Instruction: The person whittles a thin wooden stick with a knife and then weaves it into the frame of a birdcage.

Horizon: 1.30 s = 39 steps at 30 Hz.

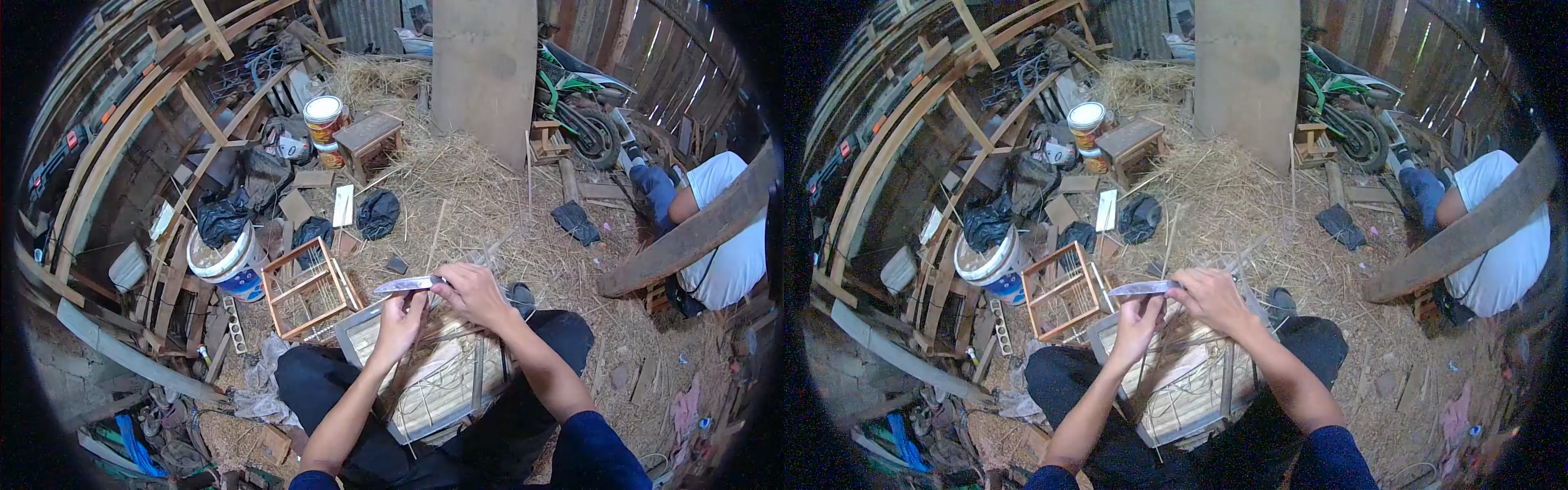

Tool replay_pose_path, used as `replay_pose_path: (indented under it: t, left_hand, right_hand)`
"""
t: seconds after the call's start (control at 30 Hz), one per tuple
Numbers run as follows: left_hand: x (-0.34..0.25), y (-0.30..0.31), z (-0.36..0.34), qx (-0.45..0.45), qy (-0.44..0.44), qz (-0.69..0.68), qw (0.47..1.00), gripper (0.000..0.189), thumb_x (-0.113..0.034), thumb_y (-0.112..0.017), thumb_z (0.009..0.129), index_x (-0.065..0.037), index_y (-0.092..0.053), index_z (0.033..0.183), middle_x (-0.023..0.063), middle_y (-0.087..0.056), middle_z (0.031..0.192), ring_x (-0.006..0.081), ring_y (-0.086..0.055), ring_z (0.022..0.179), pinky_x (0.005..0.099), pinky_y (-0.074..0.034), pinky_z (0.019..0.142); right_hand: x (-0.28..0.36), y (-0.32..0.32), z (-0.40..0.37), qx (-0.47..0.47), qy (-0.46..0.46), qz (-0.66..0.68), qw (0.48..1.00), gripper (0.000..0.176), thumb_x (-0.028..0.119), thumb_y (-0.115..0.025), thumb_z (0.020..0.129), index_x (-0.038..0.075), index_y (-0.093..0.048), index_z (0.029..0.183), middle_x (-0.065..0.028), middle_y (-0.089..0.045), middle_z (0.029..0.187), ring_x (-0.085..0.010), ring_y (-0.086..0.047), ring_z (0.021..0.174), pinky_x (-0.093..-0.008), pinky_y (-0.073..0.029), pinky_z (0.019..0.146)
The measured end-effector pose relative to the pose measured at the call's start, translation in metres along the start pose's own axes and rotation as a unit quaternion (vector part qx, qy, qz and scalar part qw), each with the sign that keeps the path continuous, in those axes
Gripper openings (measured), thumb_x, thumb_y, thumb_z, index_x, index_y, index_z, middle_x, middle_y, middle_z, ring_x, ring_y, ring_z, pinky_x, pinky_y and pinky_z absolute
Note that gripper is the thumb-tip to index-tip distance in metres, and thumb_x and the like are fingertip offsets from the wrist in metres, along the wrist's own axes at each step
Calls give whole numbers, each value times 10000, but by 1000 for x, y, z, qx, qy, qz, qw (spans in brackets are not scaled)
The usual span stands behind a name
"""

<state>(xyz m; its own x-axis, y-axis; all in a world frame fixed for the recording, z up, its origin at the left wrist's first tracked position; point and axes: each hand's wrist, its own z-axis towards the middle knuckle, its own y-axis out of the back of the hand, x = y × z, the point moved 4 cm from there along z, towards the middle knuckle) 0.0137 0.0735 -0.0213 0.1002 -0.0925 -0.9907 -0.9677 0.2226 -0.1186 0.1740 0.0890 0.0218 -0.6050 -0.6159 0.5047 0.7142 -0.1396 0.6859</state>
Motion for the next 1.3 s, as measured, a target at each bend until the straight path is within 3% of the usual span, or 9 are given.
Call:
replay_pose_path:
  t: [0.47,0.57,0.67,0.87,0.97,1.07,1.3]
  left_hand:
    - [-3,12,-5,-8,13,5,1000,225,-220,-526,1032,-20,-623,992,-40,-504,741,22,-396,539,212,-330,467]
    - [-11,12,-8,-25,-18,-8,999,212,-205,-532,1029,-18,-630,1017,-42,-506,746,18,-393,544,205,-325,471]
    - [-12,19,-11,-46,0,-22,999,211,-141,-582,992,16,-683,1090,-58,-560,752,31,-469,661,223,-389,587]
    - [-6,24,-9,-50,-20,25,998,212,-129,-579,990,34,-698,1055,-63,-567,784,22,-443,678,215,-370,592]
    - [-7,21,-9,-69,-47,64,994,245,-187,-581,1003,21,-711,1001,-57,-576,748,15,-447,621,207,-343,536]
    - [-8,13,-9,-83,-79,84,990,206,-104,-576,988,39,-705,1061,-66,-567,772,28,-447,685,219,-373,601]
    - [4,5,-7,-60,-90,98,989,201,-92,-565,983,25,-691,1089,-45,-591,784,34,-472,662,222,-381,577]
  right_hand:
    - [7,-5,5,49,-35,8,998,263,318,-587,943,56,-585,967,-166,-644,852,-372,-633,806,-456,-492,689]
    - [8,-10,6,41,-30,17,999,269,323,-580,948,54,-581,961,-169,-640,850,-374,-631,808,-459,-492,691]
    - [9,-15,8,45,-25,19,998,282,336,-571,953,53,-575,948,-170,-633,839,-375,-629,808,-460,-492,694]
    - [8,-19,10,35,-19,-7,999,312,376,-556,954,66,-572,927,-151,-623,809,-362,-617,773,-448,-481,672]
    - [5,-16,11,14,-4,-17,1000,305,376,-572,938,72,-574,917,-137,-621,797,-344,-612,758,-435,-473,671]
    - [3,-10,8,0,2,-19,1000,280,356,-602,912,77,-577,905,-123,-610,781,-325,-603,754,-424,-460,675]
    - [-3,-3,-2,-2,22,-73,997,258,337,-621,895,84,-576,883,-100,-565,759,-303,-564,738,-404,-423,669]
